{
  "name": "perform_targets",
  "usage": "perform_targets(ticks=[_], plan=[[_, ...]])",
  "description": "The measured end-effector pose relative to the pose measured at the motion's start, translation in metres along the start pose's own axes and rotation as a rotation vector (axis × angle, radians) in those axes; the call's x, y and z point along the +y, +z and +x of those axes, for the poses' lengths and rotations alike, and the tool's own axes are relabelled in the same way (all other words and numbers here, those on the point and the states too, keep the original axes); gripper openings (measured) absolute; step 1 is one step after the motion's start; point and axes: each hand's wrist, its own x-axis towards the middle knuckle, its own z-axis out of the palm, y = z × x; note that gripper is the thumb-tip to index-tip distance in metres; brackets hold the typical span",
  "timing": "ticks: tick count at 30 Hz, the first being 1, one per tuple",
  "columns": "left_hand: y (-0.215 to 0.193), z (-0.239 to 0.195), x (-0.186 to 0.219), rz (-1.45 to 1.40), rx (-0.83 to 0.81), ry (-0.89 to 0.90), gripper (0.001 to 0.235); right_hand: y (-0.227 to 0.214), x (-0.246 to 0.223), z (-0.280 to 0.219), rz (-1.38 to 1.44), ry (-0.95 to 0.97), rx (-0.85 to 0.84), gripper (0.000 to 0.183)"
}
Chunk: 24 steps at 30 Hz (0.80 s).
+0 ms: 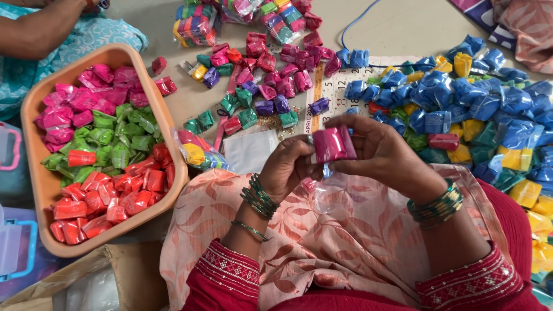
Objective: The person packages small colorful wrapped items into plastic bags.
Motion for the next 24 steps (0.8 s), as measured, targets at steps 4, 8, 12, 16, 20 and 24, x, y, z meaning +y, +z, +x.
perform_targets(ticks=[4, 8, 12, 16, 20, 24], plan=[[-0.001, 0.004, -0.001, 0.064, -0.029, 0.082, 0.010, -0.009, -0.004, -0.002, 0.069, 0.163, 0.003, 0.066], [-0.008, 0.011, -0.010, 0.193, 0.006, 0.136, 0.013, -0.017, 0.016, -0.001, 0.237, 0.168, 0.262, 0.039], [-0.010, 0.014, -0.016, 0.413, 0.022, 0.176, 0.017, -0.015, 0.021, 0.002, -0.015, 0.117, 0.445, 0.022], [-0.004, 0.011, -0.002, 0.580, 0.072, 0.090, 0.027, -0.027, 0.002, -0.008, -0.131, 0.075, 0.504, 0.019], [-0.059, 0.023, -0.017, 0.671, 0.236, 0.034, 0.031, -0.025, -0.037, -0.039, -0.628, 0.120, 0.499, 0.022], [-0.162, 0.061, -0.075, 0.692, 0.486, 0.037, 0.022, -0.016, -0.033, -0.069, -0.734, 0.431, 0.404, 0.025]])
